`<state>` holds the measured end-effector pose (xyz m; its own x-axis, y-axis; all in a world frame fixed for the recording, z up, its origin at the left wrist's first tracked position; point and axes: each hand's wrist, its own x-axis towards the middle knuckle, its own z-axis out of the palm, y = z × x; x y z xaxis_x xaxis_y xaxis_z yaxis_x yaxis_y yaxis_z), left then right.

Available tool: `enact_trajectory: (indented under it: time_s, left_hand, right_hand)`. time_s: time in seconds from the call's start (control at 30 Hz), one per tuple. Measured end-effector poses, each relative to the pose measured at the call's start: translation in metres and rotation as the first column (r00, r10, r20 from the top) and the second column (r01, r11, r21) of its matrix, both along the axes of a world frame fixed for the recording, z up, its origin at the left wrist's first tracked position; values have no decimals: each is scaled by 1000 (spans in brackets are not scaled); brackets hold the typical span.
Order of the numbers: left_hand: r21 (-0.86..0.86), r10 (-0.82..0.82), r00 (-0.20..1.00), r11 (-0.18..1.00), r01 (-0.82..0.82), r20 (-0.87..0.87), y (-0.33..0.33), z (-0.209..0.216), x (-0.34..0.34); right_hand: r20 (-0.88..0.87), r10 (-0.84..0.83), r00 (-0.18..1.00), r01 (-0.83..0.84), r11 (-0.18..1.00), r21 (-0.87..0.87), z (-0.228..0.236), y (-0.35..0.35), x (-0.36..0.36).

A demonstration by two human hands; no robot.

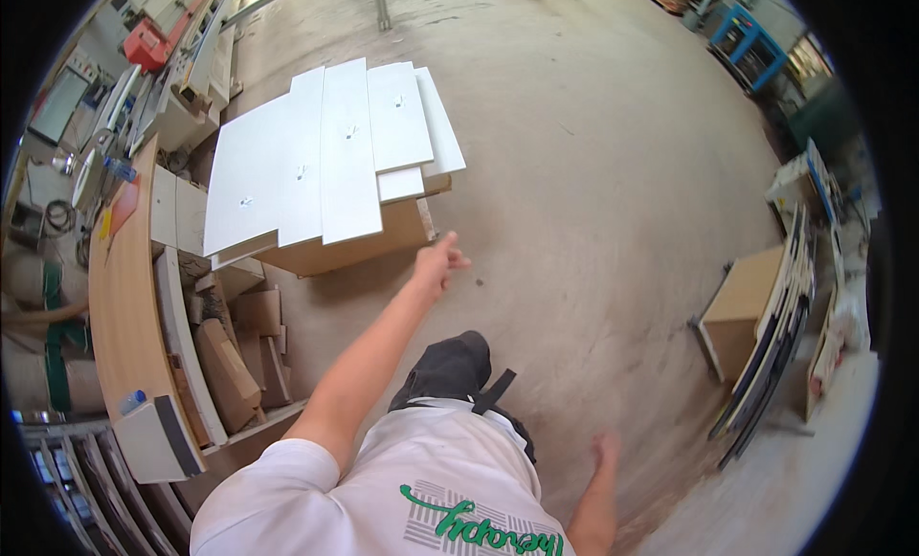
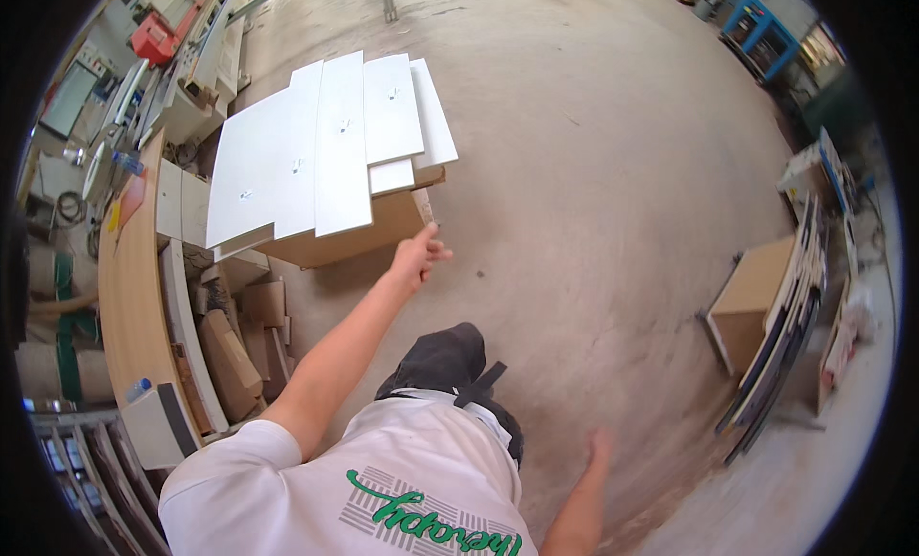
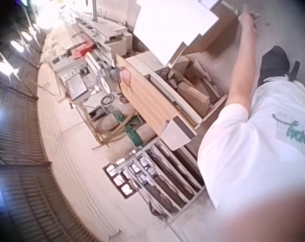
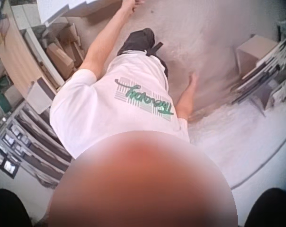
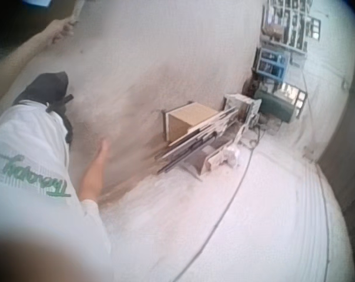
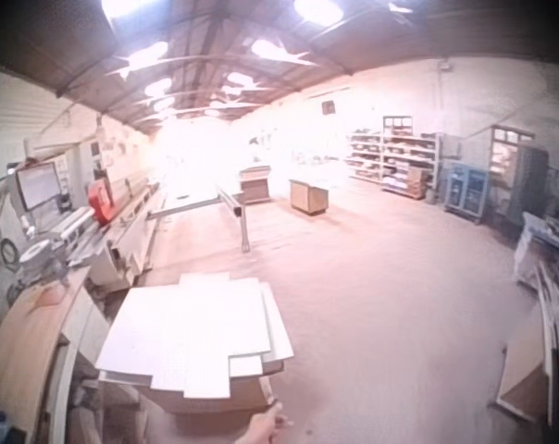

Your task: The person loads white rectangular panels onto a conveyor, feeds them through an edge-banding machine, and retrieves them. They then use a utility knife to trim excess edge banding from the panel edges and stack the finished pieces.

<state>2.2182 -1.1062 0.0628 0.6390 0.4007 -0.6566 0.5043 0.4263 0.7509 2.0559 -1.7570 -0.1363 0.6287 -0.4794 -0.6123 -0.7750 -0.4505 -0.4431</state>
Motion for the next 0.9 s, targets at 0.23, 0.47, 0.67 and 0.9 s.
enact_trajectory:
  time_s: [0.23,0.47,0.67,0.9]
  left_hand:
    - [-354,684,725,659,-664,-85,113,-106,223]
    - [-386,930,275,167,-907,-244,156,-148,276]
    - [-200,954,187,141,-970,-234,142,-119,294]
    - [37,995,-46,-49,-998,85,131,32,356]
  right_hand:
    - [369,32,929,-134,958,255,96,119,493]
    - [35,584,811,-575,783,237,106,264,694]
    - [-317,676,665,-622,736,266,28,343,875]
    - [-133,988,76,-993,63,-97,33,631,1208]
